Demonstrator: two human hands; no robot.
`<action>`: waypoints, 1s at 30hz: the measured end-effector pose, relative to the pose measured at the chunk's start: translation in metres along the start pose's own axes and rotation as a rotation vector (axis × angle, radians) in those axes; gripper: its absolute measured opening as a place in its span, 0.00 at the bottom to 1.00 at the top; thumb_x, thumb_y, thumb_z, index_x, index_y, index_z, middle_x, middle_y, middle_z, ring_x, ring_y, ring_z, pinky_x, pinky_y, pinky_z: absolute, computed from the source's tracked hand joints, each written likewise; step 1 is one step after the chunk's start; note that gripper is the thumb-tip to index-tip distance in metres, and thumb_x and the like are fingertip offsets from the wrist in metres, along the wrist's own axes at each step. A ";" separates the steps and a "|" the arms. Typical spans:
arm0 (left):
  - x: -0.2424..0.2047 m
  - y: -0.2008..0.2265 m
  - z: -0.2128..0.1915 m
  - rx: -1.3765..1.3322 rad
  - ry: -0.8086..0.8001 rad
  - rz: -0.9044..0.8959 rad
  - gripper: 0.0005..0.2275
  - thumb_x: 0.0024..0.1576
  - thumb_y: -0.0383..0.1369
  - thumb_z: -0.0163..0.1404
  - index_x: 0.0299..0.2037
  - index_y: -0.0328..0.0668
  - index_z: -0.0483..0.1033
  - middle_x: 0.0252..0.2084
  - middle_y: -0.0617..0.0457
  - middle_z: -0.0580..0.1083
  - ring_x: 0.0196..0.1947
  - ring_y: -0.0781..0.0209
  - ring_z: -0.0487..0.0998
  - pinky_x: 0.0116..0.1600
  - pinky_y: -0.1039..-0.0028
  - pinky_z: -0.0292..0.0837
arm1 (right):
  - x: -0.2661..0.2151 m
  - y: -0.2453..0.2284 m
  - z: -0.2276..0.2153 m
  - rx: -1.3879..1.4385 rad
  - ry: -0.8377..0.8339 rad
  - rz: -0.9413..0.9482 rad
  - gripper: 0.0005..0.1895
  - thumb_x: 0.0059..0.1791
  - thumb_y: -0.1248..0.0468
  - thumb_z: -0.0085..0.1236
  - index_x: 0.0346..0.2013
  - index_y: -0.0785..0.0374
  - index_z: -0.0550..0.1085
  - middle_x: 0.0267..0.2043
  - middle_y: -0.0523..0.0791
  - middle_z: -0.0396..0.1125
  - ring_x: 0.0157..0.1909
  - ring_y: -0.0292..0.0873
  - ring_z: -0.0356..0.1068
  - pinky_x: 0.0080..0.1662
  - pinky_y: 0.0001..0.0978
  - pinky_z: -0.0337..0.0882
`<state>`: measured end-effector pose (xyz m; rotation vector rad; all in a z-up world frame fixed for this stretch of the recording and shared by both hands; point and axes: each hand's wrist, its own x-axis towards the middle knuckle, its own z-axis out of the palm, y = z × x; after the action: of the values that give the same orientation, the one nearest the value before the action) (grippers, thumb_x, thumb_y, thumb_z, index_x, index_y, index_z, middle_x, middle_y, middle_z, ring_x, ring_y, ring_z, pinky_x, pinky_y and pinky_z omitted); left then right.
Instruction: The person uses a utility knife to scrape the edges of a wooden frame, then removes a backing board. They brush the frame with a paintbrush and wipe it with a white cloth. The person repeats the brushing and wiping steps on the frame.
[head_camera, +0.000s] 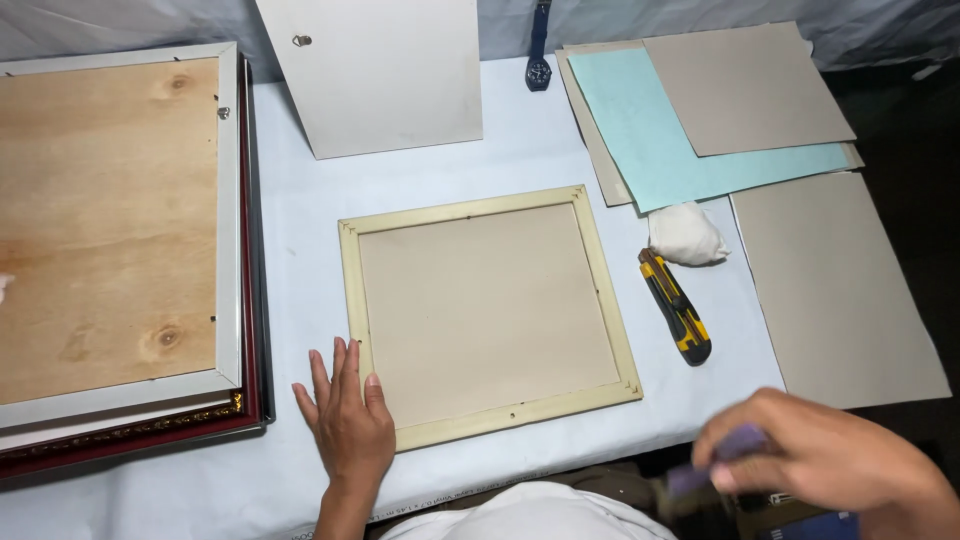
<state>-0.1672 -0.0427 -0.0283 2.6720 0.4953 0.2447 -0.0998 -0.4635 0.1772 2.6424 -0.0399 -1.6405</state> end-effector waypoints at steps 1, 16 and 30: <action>-0.001 -0.002 -0.002 0.003 -0.001 0.003 0.23 0.63 0.33 0.39 0.70 0.43 0.60 0.74 0.50 0.60 0.79 0.48 0.43 0.77 0.46 0.26 | 0.004 -0.002 -0.004 0.004 -0.001 -0.001 0.15 0.44 0.35 0.63 0.41 0.25 0.87 0.42 0.24 0.77 0.45 0.22 0.76 0.47 0.20 0.70; 0.024 0.050 -0.134 -0.926 0.446 0.202 0.21 0.70 0.36 0.27 0.65 0.22 0.56 0.58 0.31 0.71 0.60 0.46 0.73 0.72 0.60 0.63 | 0.064 -0.290 0.015 0.179 0.702 -1.468 0.22 0.36 0.72 0.58 0.44 0.56 0.76 0.39 0.44 0.76 0.32 0.50 0.76 0.34 0.40 0.74; 0.054 -0.001 -0.009 -0.122 -0.014 0.112 0.22 0.64 0.30 0.40 0.69 0.34 0.59 0.73 0.44 0.60 0.77 0.47 0.48 0.77 0.53 0.36 | 0.055 -0.092 0.067 0.989 0.706 -0.764 0.06 0.47 0.71 0.54 0.36 0.62 0.78 0.28 0.46 0.78 0.27 0.39 0.79 0.29 0.26 0.76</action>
<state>-0.1198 -0.0184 -0.0154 2.5829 0.3159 0.2801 -0.1352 -0.3744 0.0944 4.2593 0.2798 -0.6319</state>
